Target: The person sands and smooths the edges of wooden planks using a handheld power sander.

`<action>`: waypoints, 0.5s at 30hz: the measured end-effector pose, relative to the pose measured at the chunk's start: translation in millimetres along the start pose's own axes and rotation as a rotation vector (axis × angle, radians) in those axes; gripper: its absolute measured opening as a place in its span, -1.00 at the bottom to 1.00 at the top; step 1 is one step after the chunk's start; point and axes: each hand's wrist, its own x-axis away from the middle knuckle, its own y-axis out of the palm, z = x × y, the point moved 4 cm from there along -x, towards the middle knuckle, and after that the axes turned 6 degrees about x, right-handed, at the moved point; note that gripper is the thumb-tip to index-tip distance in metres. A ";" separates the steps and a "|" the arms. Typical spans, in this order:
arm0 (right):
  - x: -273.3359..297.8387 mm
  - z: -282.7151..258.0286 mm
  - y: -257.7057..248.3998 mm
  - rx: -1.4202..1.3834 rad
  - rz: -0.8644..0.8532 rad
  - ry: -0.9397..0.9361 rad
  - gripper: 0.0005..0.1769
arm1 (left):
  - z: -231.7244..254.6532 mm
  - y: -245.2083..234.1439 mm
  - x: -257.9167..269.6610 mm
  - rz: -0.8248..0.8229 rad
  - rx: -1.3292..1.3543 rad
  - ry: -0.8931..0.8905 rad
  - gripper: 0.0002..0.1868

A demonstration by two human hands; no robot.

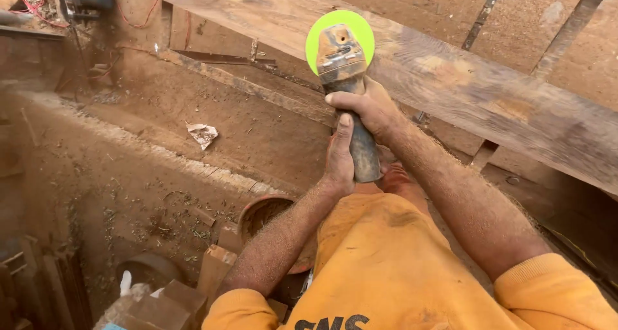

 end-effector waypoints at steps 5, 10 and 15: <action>38.9 32.9 -38.5 0.047 0.086 0.131 -0.21 | -66.2 3.3 3.9 -0.141 0.086 -0.089 -0.08; 146.4 90.9 -115.8 -0.236 0.290 0.138 -0.30 | -154.5 61.1 37.1 -0.341 -0.159 -0.180 -0.17; 248.6 140.3 -181.6 -0.333 0.673 0.209 -0.43 | -234.5 127.7 48.5 -0.605 -0.486 -0.395 -0.12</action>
